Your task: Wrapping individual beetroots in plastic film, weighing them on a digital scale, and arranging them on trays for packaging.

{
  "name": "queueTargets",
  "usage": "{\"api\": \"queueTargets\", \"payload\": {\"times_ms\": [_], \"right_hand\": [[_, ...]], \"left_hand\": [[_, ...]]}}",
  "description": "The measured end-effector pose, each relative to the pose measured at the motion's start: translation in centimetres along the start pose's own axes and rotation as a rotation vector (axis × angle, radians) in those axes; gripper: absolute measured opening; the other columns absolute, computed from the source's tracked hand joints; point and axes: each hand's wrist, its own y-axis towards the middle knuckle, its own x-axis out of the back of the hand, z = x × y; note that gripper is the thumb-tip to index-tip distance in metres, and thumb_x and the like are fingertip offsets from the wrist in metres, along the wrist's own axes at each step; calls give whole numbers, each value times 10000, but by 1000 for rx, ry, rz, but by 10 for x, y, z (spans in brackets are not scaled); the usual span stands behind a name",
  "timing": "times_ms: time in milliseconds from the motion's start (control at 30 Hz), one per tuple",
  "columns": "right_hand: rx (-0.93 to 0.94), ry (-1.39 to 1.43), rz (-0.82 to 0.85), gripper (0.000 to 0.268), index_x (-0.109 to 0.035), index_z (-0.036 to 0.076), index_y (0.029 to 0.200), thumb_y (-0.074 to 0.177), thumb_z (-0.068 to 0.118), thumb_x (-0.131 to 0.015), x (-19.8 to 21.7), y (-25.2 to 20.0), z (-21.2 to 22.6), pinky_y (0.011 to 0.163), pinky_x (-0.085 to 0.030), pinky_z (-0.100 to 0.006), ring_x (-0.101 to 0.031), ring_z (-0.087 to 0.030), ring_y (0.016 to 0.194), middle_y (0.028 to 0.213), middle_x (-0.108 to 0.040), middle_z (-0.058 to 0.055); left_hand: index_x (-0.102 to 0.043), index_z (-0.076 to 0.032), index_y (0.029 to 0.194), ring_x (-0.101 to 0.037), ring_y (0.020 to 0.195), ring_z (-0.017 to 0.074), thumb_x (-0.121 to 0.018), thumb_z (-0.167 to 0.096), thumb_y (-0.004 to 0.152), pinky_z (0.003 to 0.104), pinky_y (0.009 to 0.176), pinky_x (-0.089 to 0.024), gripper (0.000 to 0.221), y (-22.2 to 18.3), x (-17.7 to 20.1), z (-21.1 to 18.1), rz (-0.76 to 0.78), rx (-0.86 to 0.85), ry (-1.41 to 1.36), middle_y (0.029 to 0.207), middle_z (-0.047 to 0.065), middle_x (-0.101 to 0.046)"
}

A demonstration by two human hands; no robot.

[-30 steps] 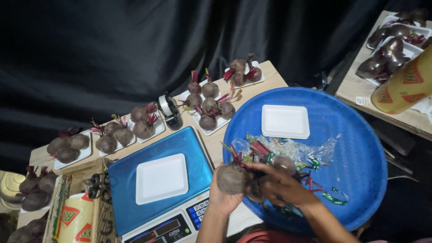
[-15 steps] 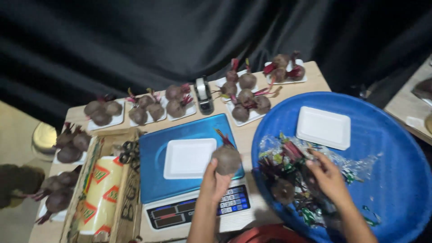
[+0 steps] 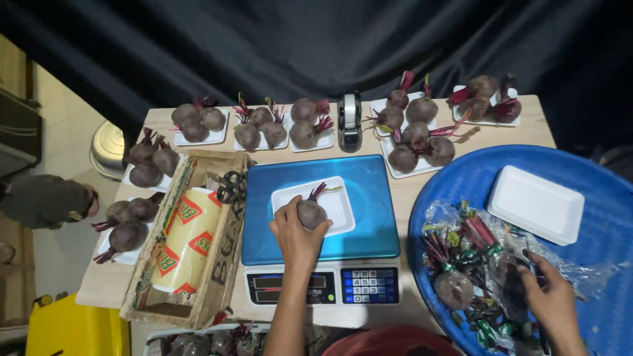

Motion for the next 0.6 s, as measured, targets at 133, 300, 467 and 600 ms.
{"api": "queueTargets", "payload": {"times_ms": [133, 300, 467, 600], "right_hand": [[-6, -63, 41, 491, -646, 106, 1474, 999, 231, -637, 1, -4, 17, 851, -473, -441, -629, -335, 923, 1321, -690, -193], [-52, 33, 87, 429, -657, 92, 1453, 1028, 141, -637, -5, -5, 18, 772, -539, -467, -667, -370, 907, 1211, -712, -236], [7, -32, 106, 475, -649, 152, 1483, 1009, 177, -649, -10, -7, 23, 747, -480, -418, -604, -307, 855, 1197, -704, -179], [44, -88, 116, 483, -659, 146, 1450, 979, 250, -649, -20, -8, 15, 631, -454, -372, -506, -247, 578, 1364, -680, -103]], "left_hand": [[-568, -183, 1385, -449, 1183, 419, -971, -334, 605, 532, 971, -432, 891, 2, 2, -2, -117, -50, -11, 1320, 164, -513], [-607, -209, 1333, -450, 1121, 426, -992, -293, 559, 576, 963, -389, 868, 9, 5, -2, -323, -2, 112, 1254, 143, -488], [-569, -225, 1379, -425, 1134, 439, -982, -366, 614, 602, 928, -393, 881, 9, 3, 1, -270, 105, 153, 1286, 154, -453], [-495, -216, 1469, -408, 1193, 456, -974, -439, 594, 619, 959, -379, 1022, 12, 3, 14, -186, 152, 145, 1353, 176, -438]]}}
